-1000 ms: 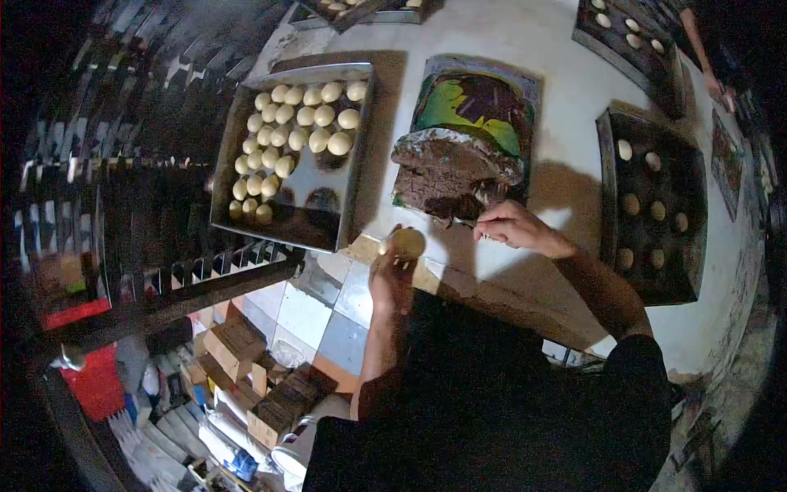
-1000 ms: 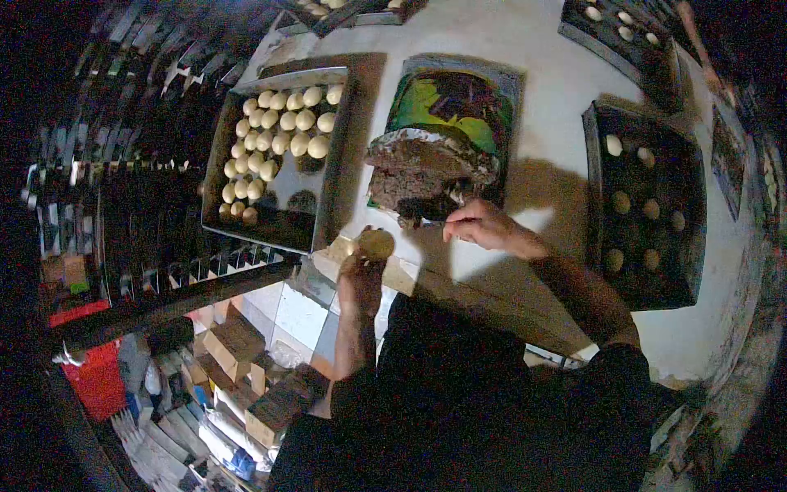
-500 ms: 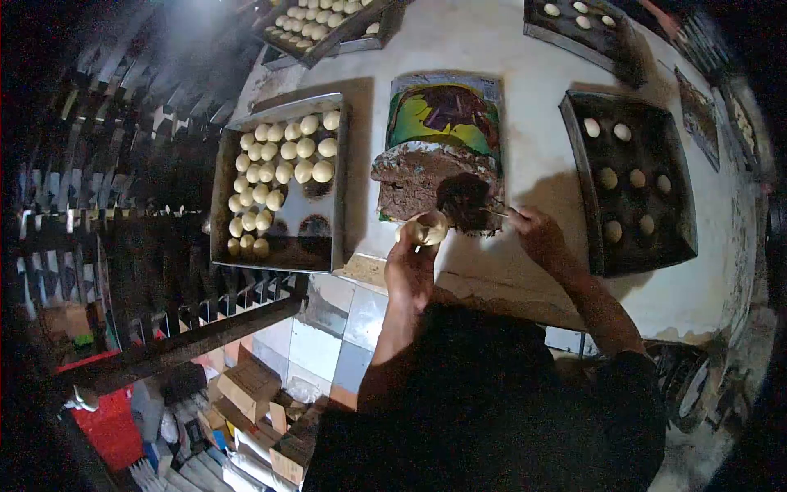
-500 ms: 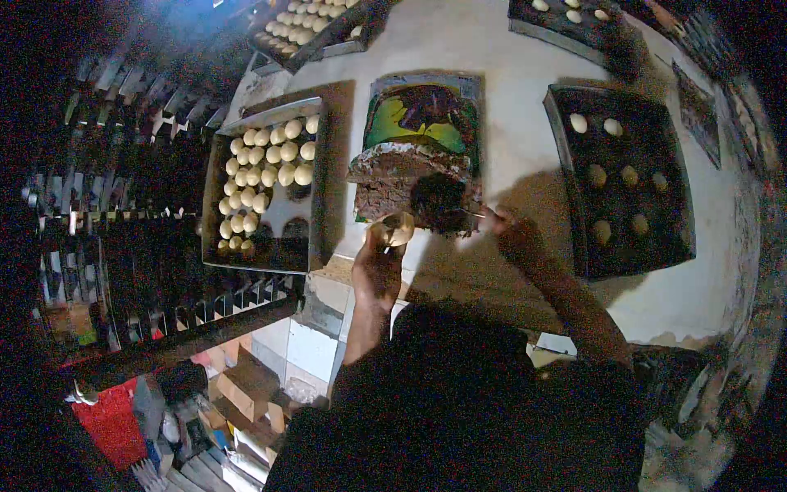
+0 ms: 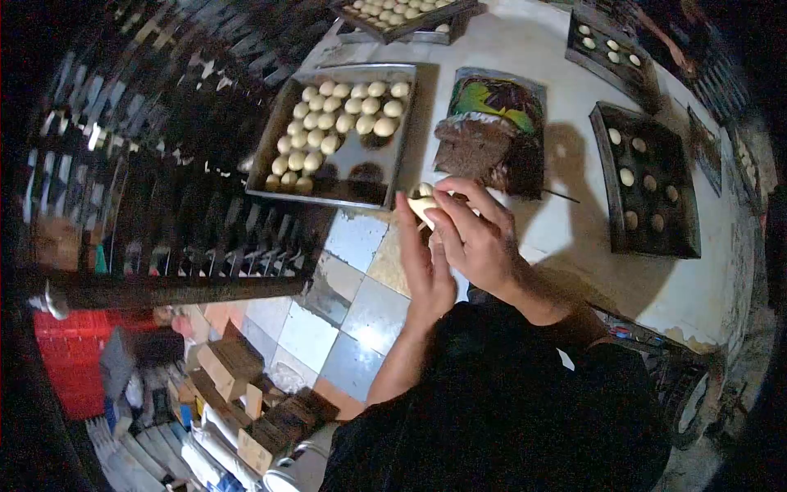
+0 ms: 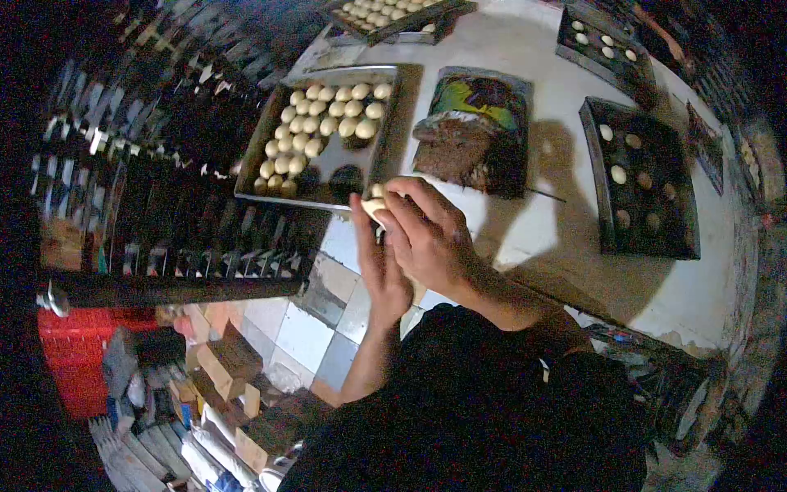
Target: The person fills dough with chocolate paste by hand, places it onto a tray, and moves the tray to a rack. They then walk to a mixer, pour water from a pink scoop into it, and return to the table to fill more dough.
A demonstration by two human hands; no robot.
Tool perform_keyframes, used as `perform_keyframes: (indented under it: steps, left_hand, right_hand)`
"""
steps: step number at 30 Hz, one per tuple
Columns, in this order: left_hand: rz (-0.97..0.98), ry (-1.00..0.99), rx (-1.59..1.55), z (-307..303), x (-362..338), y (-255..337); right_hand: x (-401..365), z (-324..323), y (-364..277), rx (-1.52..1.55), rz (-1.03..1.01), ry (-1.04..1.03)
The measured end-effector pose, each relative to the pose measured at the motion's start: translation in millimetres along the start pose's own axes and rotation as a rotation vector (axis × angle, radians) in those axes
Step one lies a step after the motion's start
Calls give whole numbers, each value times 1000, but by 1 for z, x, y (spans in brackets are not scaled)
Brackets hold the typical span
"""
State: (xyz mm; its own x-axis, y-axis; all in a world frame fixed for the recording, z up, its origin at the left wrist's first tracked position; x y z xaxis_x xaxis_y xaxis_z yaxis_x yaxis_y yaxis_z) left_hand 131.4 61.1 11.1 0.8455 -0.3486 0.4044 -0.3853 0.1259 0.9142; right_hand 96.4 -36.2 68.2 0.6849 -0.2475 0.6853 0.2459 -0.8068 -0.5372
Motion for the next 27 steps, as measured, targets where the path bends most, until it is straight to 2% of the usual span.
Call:
perform_keyframes:
  steps: [1,3,4,5,7,8,9,10,11,13,14,15,17,18,20,22,23,24,25,27]
  left_hand:
    - [-94,57,-271,-18,-8,9]
    - [-115,16,-890,-51,-24,10]
    - [-131,2,-817,-70,-34,11]
    - [-22,18,-595,-91,-43,10]
    - [82,87,-373,-112,-63,26]
    - [180,137,-253,-118,-72,31]
    - [310,144,-151,-121,-79,41]
    - [349,161,-78,-124,-86,46]
    - [390,175,-3,-125,-92,50]
    - [388,257,259,-125,-105,56]
    - [304,195,400,-125,-109,62]
    - [220,132,537,-123,-111,67]
    - [207,64,505,-121,-107,68]
    - [156,62,371,-115,-103,65]
    - [-2,107,-12,-96,-98,52]
    - [-103,-22,-745,-69,-89,34]
    - [-137,-66,-752,-54,-84,37]
    - [-87,-119,-845,-39,-84,34]
    - [-35,-170,-936,-22,-81,34]
    - [91,-186,-679,8,-64,41]
  right_hand:
    - [-3,0,-18,67,-57,69]
    - [-5,-3,-60,185,-210,-58]
    - [-9,-1,-75,299,-198,-112]
    - [-13,1,-83,338,-100,-165]
    - [-28,13,-82,437,145,-334]
    - [-45,26,-77,649,474,-497]
    - [-57,37,-78,787,640,-717]
    - [-65,38,-83,879,663,-612]
    - [-72,39,-87,971,683,-503]
    - [-62,27,-107,604,271,-450]
    - [-58,20,-119,418,70,-414]
    - [-51,16,-134,311,26,-456]
    - [-59,13,-136,233,94,-440]
    - [-58,8,-135,181,-26,-375]
    - [-59,-5,-122,229,-7,-283]
    - [-54,-25,-101,267,5,-269]
    - [-49,-39,-90,286,34,-262]
    - [-40,-57,-81,241,95,-241]
    - [-42,-67,-64,333,265,-286]
    - [-52,-85,-30,532,593,-363]
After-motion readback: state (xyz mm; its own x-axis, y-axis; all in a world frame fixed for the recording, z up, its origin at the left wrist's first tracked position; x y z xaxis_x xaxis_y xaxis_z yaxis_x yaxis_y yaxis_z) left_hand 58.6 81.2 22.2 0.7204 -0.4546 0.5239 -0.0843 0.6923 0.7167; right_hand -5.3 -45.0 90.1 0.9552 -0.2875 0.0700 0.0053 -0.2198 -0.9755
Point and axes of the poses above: each hand's wrist, its own x-axis towards the middle knuckle, its own z-axis out of the palm, y = z × x, the point moved 6 cm from there along x, towards the middle knuckle, and after that the axes turned 3 degrees about -x, right-handed, at the moved point
